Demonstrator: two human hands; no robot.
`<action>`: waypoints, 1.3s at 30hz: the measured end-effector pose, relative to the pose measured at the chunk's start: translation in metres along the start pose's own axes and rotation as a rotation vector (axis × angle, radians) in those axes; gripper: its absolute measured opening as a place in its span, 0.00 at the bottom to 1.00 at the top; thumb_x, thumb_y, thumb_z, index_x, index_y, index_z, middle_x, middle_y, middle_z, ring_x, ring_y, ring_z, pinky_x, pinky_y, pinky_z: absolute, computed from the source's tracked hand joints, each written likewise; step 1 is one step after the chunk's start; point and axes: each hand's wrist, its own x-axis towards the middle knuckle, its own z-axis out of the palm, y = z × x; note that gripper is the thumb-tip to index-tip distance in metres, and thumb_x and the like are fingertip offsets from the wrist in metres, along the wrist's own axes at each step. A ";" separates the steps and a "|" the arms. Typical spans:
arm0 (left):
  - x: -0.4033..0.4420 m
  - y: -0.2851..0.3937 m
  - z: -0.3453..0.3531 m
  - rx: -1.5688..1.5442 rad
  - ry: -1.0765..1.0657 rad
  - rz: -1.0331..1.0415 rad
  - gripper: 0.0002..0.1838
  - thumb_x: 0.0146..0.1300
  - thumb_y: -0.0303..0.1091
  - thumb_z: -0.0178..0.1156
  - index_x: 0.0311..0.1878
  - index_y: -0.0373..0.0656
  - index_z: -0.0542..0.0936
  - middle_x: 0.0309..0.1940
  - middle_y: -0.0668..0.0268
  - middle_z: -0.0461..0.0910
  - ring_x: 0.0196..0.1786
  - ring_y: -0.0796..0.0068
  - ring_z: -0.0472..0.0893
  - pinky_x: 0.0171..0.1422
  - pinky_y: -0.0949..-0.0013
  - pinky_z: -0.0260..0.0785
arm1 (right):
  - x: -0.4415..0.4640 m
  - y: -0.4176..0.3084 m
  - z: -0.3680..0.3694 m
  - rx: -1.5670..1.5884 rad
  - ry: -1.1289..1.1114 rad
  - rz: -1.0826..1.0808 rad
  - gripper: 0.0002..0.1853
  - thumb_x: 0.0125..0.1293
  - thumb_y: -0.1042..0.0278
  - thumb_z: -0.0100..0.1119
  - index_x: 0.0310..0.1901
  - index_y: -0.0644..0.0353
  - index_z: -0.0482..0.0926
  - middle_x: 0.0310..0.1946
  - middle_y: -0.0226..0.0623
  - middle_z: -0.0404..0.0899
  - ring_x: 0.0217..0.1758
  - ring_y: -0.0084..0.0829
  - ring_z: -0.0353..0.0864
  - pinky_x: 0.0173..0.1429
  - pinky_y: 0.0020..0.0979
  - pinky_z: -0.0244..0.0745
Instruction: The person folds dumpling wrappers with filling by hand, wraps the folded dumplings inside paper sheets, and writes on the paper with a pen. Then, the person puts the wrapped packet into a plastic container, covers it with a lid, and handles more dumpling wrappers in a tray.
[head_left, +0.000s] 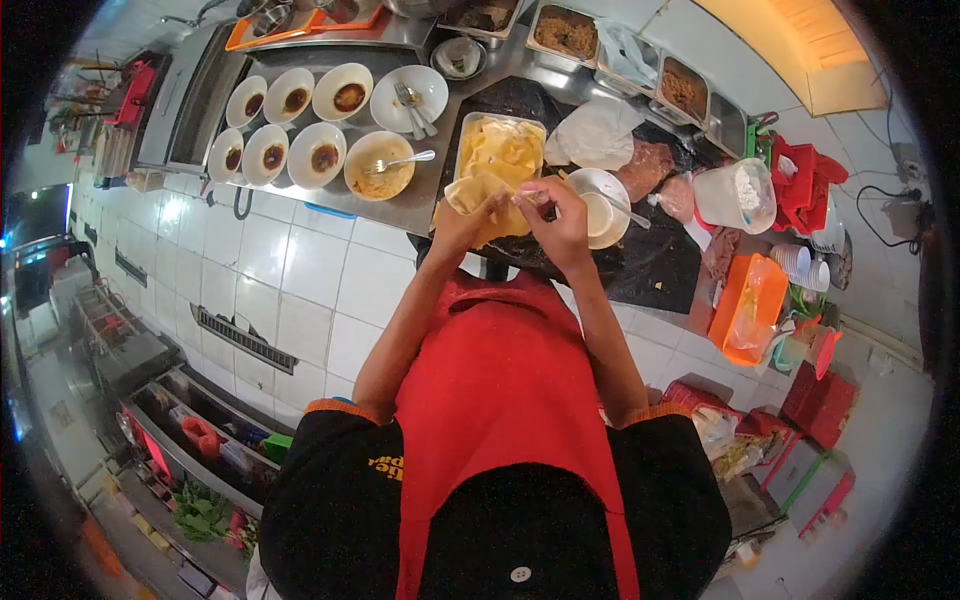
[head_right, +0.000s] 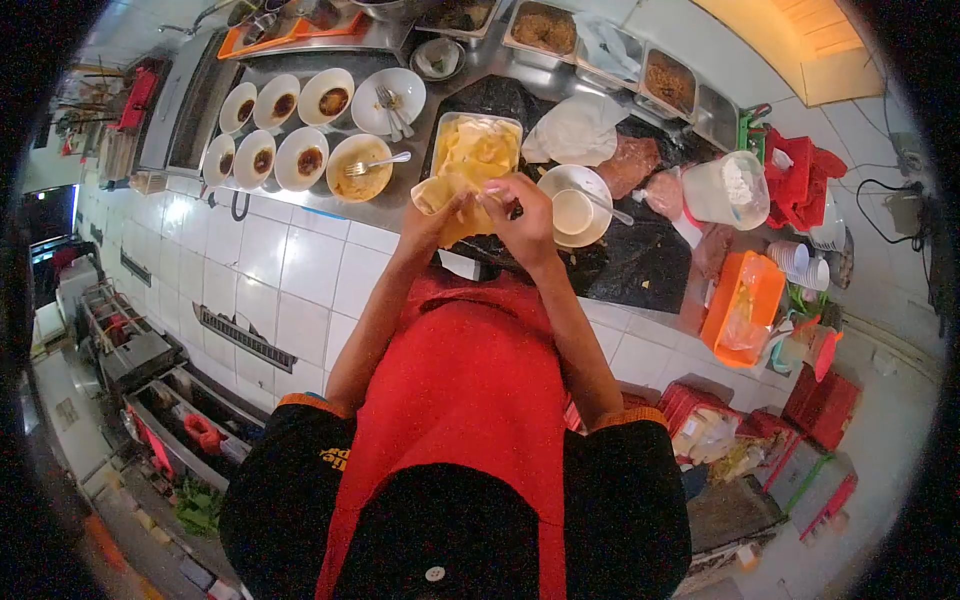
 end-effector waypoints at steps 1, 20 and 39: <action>0.002 0.001 0.002 0.015 -0.001 0.015 0.18 0.72 0.36 0.67 0.60 0.39 0.79 0.51 0.64 0.85 0.50 0.74 0.86 0.53 0.68 0.81 | 0.001 -0.003 -0.007 -0.058 -0.061 0.001 0.13 0.63 0.71 0.74 0.47 0.62 0.84 0.46 0.41 0.83 0.40 0.34 0.82 0.46 0.31 0.78; -0.005 0.005 0.023 -0.037 0.061 -0.022 0.25 0.69 0.39 0.71 0.62 0.39 0.76 0.51 0.64 0.84 0.50 0.74 0.85 0.53 0.69 0.80 | -0.003 0.001 -0.024 -0.026 -0.093 -0.048 0.24 0.64 0.75 0.72 0.63 0.61 0.81 0.42 0.35 0.89 0.46 0.25 0.85 0.58 0.29 0.78; -0.008 -0.010 0.018 0.061 -0.065 0.170 0.20 0.70 0.37 0.70 0.60 0.43 0.75 0.47 0.68 0.82 0.48 0.78 0.83 0.52 0.71 0.79 | 0.011 -0.016 -0.028 0.350 -0.227 0.256 0.15 0.67 0.81 0.68 0.55 0.67 0.82 0.42 0.35 0.90 0.44 0.20 0.86 0.49 0.24 0.82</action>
